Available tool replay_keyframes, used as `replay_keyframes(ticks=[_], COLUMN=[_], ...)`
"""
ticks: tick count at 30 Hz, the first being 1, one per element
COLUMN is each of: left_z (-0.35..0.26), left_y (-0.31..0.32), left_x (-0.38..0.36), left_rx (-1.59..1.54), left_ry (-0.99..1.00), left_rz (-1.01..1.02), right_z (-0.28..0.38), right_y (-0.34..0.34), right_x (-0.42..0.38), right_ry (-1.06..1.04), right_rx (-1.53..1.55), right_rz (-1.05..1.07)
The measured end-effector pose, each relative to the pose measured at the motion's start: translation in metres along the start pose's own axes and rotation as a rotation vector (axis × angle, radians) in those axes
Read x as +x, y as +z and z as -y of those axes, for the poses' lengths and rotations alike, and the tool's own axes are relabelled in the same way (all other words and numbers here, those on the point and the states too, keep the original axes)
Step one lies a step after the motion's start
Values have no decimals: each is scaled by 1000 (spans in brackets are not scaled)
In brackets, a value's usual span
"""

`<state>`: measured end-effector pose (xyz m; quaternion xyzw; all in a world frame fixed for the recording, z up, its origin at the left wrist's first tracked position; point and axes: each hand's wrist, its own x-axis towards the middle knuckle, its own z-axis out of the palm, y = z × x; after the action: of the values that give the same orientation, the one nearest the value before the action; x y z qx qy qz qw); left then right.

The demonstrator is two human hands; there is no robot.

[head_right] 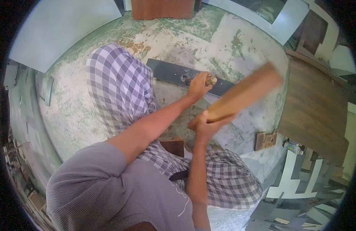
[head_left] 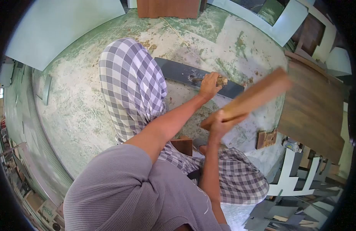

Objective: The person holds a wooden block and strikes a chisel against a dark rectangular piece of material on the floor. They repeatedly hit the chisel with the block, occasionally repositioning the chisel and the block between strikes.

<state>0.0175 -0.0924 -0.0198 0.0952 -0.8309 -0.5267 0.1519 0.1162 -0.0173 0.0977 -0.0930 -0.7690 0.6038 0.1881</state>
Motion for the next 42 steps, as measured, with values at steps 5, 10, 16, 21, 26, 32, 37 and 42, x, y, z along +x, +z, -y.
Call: replay_keyframes(ticks=[5, 10, 16, 21, 26, 32, 37, 42], left_z=[8, 10, 3, 9, 11, 16, 23, 24], left_y=[6, 9, 8, 8, 18, 15, 29, 25], left_x=[3, 1, 1, 1, -1, 0, -2, -5], left_rx=[-21, 82, -3, 53, 73, 58, 56, 43], left_ry=[33, 52, 7, 57, 52, 129, 148, 221], left_rz=[-8, -20, 9, 6, 6, 25, 15, -19], right_z=[2, 22, -25, 8, -44, -4, -30, -14], right_y=[2, -5, -4, -3, -5, -3, 0, -4], right_x=[6, 15, 4, 16, -5, 14, -7, 4], right_ry=[321, 71, 209, 97, 111, 211, 179, 274], right_rx=[-189, 30, -283, -96, -255, -153, -221, -219], right_rz=[367, 41, 335, 90, 196, 114, 131, 316])
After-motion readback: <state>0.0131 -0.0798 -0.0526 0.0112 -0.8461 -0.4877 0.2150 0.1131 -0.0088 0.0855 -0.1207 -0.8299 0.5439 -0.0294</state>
